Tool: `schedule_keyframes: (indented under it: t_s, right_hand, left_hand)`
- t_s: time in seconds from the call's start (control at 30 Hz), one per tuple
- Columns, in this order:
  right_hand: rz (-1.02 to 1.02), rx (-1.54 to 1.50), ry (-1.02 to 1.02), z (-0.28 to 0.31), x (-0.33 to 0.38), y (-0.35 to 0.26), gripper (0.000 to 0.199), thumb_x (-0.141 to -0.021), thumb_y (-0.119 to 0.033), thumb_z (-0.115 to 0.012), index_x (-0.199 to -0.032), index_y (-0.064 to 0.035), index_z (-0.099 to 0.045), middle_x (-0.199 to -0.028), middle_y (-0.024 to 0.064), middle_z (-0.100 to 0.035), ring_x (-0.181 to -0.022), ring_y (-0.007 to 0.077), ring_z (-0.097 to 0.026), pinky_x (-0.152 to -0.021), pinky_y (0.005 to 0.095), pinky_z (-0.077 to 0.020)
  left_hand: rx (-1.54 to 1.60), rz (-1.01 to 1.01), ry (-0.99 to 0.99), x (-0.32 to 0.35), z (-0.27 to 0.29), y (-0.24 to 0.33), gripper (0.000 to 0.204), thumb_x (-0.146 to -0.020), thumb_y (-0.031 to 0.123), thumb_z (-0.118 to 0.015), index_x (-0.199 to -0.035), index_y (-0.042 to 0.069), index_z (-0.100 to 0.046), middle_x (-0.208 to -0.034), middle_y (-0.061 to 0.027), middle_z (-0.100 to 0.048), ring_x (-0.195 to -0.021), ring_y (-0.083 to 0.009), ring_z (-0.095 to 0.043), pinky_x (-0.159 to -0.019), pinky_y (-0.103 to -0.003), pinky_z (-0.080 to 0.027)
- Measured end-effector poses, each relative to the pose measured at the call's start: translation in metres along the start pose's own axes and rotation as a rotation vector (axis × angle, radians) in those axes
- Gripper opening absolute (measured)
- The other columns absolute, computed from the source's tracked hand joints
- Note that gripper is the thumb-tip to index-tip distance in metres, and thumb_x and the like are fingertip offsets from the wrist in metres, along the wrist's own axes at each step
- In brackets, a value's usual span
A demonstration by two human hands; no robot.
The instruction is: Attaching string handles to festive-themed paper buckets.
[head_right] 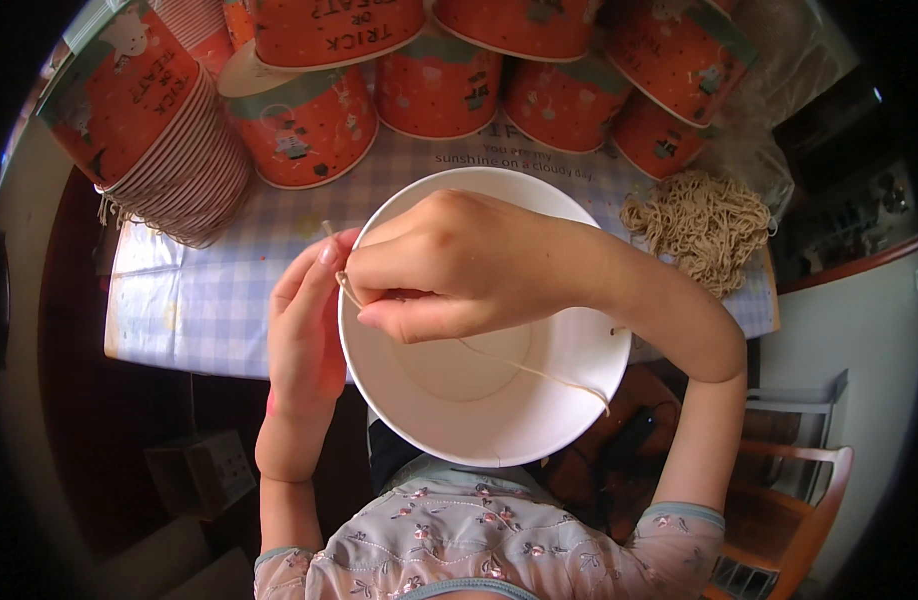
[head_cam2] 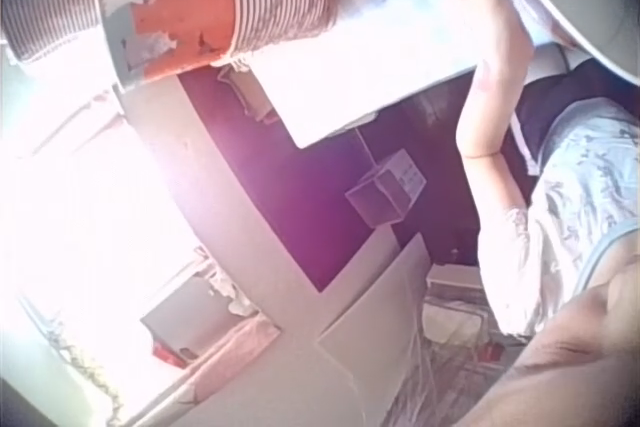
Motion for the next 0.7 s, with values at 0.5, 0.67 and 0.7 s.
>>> schedule_keyframes:
  t_s: [0.5, 0.67, 0.7]
  right_hand:
    - [-0.024, 0.055, 0.151, 0.018, -0.010, 0.003, 0.013, -0.066, -0.013, -0.052, -0.063, -0.0006, -0.049, -0.056, 0.0088, -0.049, -0.052, 0.0216, -0.049, -0.047, 0.0297, -0.0374]
    - [-0.025, 0.081, 0.161, 0.023, -0.010, 0.002, 0.012, -0.066, -0.013, -0.052, -0.062, -0.0015, -0.050, -0.055, 0.0081, -0.049, -0.052, 0.0210, -0.049, -0.047, 0.0295, -0.0377]
    - [-0.013, 0.083, 0.170, 0.023, -0.011, 0.002, 0.012, -0.066, -0.013, -0.052, -0.062, -0.0017, -0.050, -0.055, 0.0078, -0.049, -0.052, 0.0207, -0.049, -0.047, 0.0296, -0.0376]
  left_hand:
    - [-0.235, -0.528, 0.038, 0.002, 0.009, 0.030, 0.007, -0.069, -0.002, -0.054, -0.075, -0.002, -0.053, -0.069, -0.0066, -0.055, -0.068, -0.0124, -0.053, -0.084, -0.028, -0.030]
    - [-0.389, -0.557, -0.009, 0.001, 0.005, 0.036, 0.006, -0.067, -0.002, -0.055, -0.072, -0.001, -0.052, -0.069, -0.0054, -0.055, -0.067, -0.0121, -0.051, -0.086, -0.032, -0.026]
    - [-0.401, -0.532, -0.022, 0.001, 0.005, 0.036, 0.006, -0.067, -0.002, -0.055, -0.072, -0.001, -0.052, -0.068, -0.0052, -0.055, -0.067, -0.0122, -0.051, -0.086, -0.032, -0.026]
Point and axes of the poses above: each hand's wrist, its own x-axis away from the middle knuckle, its own z-axis out of the back of the hand, y = z × x, the point moved 6 cm from there along -x, towards the middle knuckle
